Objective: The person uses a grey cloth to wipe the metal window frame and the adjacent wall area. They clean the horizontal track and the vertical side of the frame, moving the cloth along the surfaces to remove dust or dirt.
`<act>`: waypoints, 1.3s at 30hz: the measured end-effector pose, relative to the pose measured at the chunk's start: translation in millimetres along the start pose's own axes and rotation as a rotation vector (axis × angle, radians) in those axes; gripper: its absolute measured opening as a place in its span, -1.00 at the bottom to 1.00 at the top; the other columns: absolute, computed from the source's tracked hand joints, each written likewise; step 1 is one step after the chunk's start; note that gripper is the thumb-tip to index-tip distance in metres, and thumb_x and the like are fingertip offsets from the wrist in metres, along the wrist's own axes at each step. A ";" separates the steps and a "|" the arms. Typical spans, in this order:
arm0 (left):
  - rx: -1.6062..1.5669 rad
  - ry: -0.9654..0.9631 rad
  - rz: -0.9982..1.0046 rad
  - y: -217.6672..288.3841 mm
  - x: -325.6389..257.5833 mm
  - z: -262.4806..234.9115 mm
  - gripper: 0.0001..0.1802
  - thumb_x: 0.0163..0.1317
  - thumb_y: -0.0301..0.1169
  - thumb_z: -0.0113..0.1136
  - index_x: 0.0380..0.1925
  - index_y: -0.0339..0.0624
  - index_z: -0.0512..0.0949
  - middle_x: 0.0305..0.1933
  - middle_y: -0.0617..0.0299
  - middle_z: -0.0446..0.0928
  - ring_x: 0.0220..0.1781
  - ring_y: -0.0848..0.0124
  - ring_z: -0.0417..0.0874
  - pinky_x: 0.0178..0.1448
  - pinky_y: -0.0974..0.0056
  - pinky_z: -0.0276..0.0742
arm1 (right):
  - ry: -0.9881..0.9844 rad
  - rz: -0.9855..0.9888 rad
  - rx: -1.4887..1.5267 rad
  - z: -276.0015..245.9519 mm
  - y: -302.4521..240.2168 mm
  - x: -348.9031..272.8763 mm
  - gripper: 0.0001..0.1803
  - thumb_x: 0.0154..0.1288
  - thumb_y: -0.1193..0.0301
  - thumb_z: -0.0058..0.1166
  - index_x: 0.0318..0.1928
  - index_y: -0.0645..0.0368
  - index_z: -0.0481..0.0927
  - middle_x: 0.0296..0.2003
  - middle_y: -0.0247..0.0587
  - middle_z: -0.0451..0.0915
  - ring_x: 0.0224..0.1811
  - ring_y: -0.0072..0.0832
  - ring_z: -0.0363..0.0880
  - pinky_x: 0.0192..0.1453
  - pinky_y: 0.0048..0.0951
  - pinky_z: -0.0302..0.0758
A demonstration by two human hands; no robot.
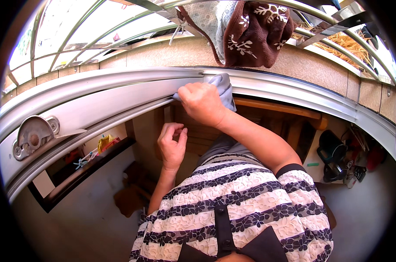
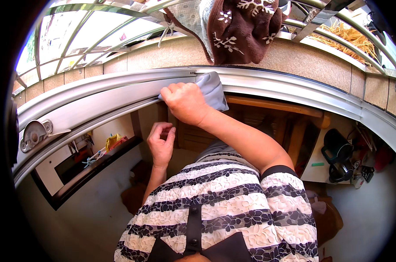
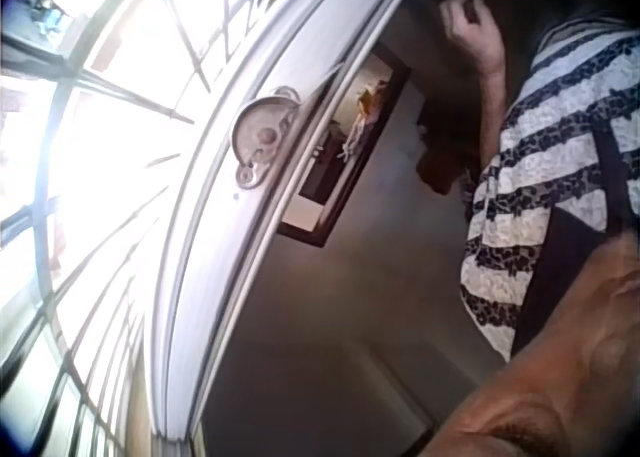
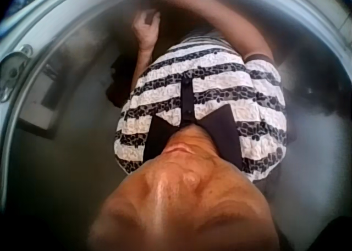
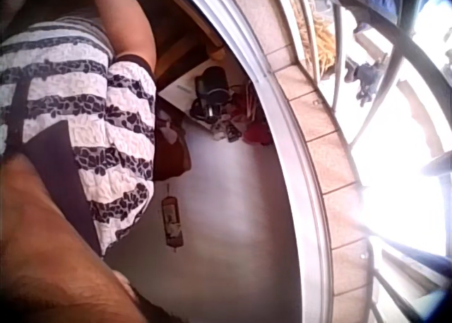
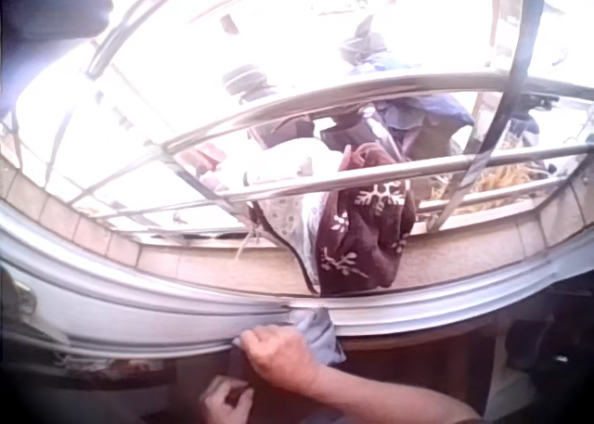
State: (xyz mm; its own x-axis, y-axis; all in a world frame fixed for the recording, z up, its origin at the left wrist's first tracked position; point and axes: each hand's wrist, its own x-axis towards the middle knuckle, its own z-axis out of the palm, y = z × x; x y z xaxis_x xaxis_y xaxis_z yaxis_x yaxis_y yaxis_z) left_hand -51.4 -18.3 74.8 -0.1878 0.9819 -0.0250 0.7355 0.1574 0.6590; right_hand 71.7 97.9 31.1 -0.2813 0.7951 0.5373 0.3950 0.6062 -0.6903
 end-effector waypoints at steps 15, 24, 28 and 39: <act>-0.046 -0.019 -0.060 -4.8 -8.5 -2.6 -0.90 0.08 -0.66 0.16 -0.36 -0.36 0.54 -0.33 0.11 0.51 -0.40 0.36 0.59 -0.30 0.38 0.52 | -0.169 -0.130 0.071 -23.5 -13.7 13.0 -0.88 -0.09 0.50 0.05 -0.49 0.21 0.40 -0.50 -0.13 0.44 -0.43 -0.20 0.53 -0.46 -0.25 0.49; -0.046 -0.001 -0.052 -13.4 -12.1 -3.9 -0.89 0.07 -0.67 0.18 -0.35 -0.35 0.54 -0.33 0.11 0.51 -0.40 0.36 0.58 -0.30 0.38 0.52 | -0.119 -0.148 -0.122 -26.3 -27.3 13.3 -0.86 -0.13 0.45 0.04 -0.49 0.19 0.41 -0.57 -0.20 0.42 -0.55 -0.38 0.51 -0.59 -0.41 0.46; -0.066 -0.010 -0.040 -15.9 -11.9 -1.2 -0.88 0.07 -0.67 0.18 -0.35 -0.34 0.54 -0.33 0.12 0.51 -0.39 0.36 0.58 -0.29 0.38 0.52 | -0.054 -0.139 -0.115 -31.8 -36.2 17.9 -0.84 -0.13 0.44 0.05 -0.46 0.19 0.40 -0.59 -0.26 0.40 -0.56 -0.40 0.49 -0.60 -0.42 0.44; -0.062 -0.003 -0.039 -19.0 -12.8 -3.5 -0.86 0.04 -0.67 0.21 -0.35 -0.33 0.53 -0.35 0.12 0.50 -0.38 0.37 0.59 -0.29 0.38 0.51 | 0.032 -0.132 0.081 -25.9 -19.1 12.9 -0.84 -0.09 0.47 0.06 -0.47 0.11 0.35 -0.61 -0.25 0.39 -0.55 -0.31 0.50 -0.58 -0.31 0.43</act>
State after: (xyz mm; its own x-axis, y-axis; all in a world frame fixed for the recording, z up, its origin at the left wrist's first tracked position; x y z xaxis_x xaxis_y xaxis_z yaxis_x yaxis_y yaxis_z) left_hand -65.3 -34.2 65.3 -0.2134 0.9755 -0.0542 0.6860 0.1891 0.7026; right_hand 83.2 96.2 63.8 -0.2979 0.7085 0.6398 0.2845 0.7057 -0.6489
